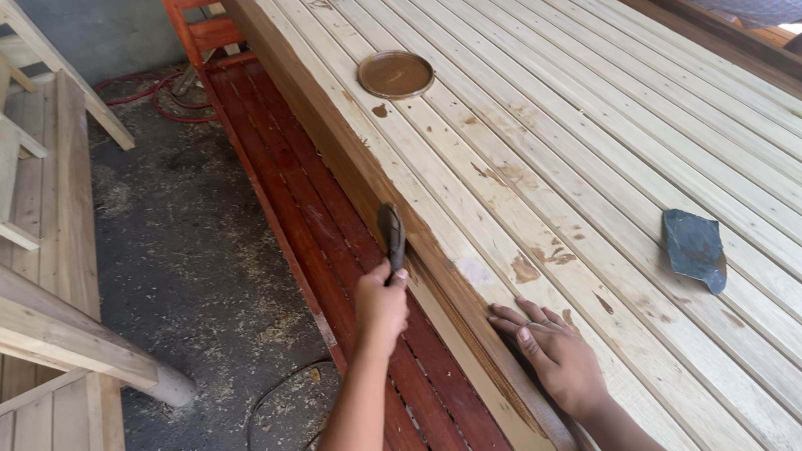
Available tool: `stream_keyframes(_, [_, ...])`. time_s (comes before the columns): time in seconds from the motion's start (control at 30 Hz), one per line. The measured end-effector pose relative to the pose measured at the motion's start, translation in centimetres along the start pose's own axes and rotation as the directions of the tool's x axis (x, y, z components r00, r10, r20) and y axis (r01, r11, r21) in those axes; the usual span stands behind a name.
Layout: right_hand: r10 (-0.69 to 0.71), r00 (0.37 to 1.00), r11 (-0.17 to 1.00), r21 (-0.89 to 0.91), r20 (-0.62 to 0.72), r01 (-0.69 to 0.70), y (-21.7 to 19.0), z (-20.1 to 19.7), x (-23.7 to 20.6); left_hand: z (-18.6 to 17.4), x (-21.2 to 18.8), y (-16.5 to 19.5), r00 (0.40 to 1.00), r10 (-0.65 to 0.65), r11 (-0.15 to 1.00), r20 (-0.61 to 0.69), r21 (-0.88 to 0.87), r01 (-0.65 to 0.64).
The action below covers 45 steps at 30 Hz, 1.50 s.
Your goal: The person applies brown wood stain to the edge and slats of a wooden bench using a brush, working along the rail and reloading the brush from a stain lid on the bench. They steady the bench with their free hand while brushing different sections of the frame.
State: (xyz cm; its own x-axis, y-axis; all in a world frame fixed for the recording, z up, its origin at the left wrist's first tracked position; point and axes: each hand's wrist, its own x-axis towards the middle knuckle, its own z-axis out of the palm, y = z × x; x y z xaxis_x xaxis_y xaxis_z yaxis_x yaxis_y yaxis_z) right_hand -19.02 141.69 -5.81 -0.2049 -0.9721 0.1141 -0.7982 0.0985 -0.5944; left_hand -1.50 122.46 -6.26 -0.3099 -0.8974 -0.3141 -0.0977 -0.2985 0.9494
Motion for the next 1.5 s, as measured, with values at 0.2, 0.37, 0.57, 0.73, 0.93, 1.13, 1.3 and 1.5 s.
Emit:
stream_keyframes(0.2, [-0.026,1.000,0.999,-0.048,-0.007,0.026,-0.5,0.1,-0.3,1.8,-8.8,-3.7,0.995,0.082,0.953,0.054,0.287,-0.094])
stream_keyframes(0.37, [-0.035,0.999,0.998,-0.046,-0.013,0.035,0.2,0.4,-0.8,2.7,-14.5,-7.5,0.929,0.346,0.899,0.129,0.238,-0.368])
stream_keyframes(0.57, [-0.060,0.998,0.997,-0.052,-0.019,0.059,0.7,0.8,-1.0,3.9,-14.9,-7.6,0.965,0.244,0.918,0.092,0.300,-0.260])
stream_keyframes(0.73, [-0.050,0.998,0.998,-0.036,-0.029,0.049,0.6,0.9,-1.4,5.3,-15.6,-8.6,0.977,0.215,0.944,0.015,0.252,-0.212])
stream_keyframes(0.93, [-0.050,0.998,0.998,-0.034,-0.023,0.049,0.3,1.1,-1.2,5.3,-12.3,-7.7,0.988,0.154,0.981,-0.004,0.124,-0.152])
stream_keyframes(1.13, [-0.029,0.999,0.999,-0.025,-0.013,0.029,0.7,1.1,-0.4,0.3,-0.1,-1.1,0.996,-0.062,0.997,-0.060,0.030,0.064])
stream_keyframes(1.3, [-0.006,1.000,1.000,-0.011,-0.012,0.006,0.8,0.9,-0.4,-0.6,3.0,-0.9,1.000,0.017,0.990,0.023,-0.139,-0.014])
stream_keyframes(1.5, [-0.046,0.999,0.999,-0.005,-0.016,0.045,1.2,0.8,-0.7,0.7,-3.2,-4.9,0.996,-0.069,0.995,0.055,-0.073,0.073])
